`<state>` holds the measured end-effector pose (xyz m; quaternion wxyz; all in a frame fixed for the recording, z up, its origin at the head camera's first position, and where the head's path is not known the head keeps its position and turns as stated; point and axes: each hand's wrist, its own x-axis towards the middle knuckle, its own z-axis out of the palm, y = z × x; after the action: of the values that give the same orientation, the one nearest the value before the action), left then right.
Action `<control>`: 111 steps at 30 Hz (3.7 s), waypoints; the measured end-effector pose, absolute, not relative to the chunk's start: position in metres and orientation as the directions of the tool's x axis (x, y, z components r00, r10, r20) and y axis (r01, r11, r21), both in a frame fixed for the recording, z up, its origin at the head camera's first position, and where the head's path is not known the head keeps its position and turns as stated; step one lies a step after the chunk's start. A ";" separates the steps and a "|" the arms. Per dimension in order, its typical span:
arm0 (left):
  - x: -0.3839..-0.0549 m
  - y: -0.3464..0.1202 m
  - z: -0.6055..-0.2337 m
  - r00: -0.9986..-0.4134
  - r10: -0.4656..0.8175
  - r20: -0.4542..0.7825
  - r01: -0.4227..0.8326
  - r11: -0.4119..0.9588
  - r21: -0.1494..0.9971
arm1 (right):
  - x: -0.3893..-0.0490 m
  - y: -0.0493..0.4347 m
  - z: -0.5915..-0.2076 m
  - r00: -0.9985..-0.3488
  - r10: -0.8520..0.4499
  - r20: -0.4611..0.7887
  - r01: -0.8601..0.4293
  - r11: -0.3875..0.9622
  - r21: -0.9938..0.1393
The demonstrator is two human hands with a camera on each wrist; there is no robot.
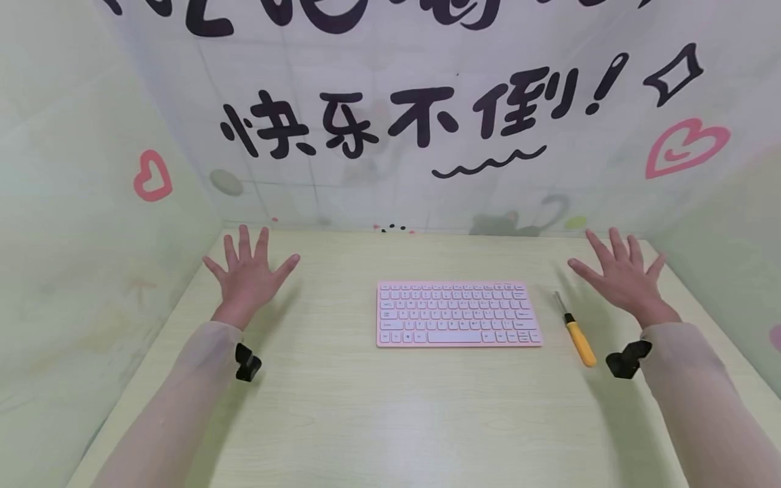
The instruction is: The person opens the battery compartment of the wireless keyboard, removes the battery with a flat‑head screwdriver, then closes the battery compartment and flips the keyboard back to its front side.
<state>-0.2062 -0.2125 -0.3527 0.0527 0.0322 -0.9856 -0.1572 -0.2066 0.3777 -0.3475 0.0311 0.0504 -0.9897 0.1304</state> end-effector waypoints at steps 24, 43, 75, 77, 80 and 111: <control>-0.204 -0.207 -0.337 -0.990 -0.041 0.134 0.016 0.917 0.398 | -0.211 0.378 -0.331 -0.984 -0.167 0.062 -0.178 0.922 -0.343; -0.195 -0.165 -0.364 -0.999 -0.017 -0.032 -0.036 0.420 0.907 | -0.183 0.341 -0.349 -0.981 -0.190 0.039 -0.183 0.836 -0.517; -0.183 -0.081 -0.413 -0.964 0.101 -0.248 -0.197 0.355 0.914 | -0.173 0.312 -0.390 -0.975 -0.194 -0.110 -0.096 0.810 -0.578; -0.184 -0.077 -0.414 -0.962 0.108 -0.253 -0.202 0.345 0.917 | -0.173 0.311 -0.391 -0.975 -0.196 -0.108 -0.099 0.810 -0.578; -0.185 -0.072 -0.416 -0.960 0.108 -0.259 -0.212 0.327 0.921 | -0.174 0.310 -0.393 -0.975 -0.198 -0.100 -0.105 0.808 -0.580; -0.189 -0.056 -0.419 -0.970 -0.016 -0.243 -0.233 0.350 0.907 | -0.183 0.303 -0.404 -0.976 -0.005 -0.219 0.181 0.546 -0.818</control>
<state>-0.1894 -0.0562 -0.4193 -0.0959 0.0764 -0.8159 -0.5650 -0.1826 0.3035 -0.4038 -0.0979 -0.0504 -0.8739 0.4736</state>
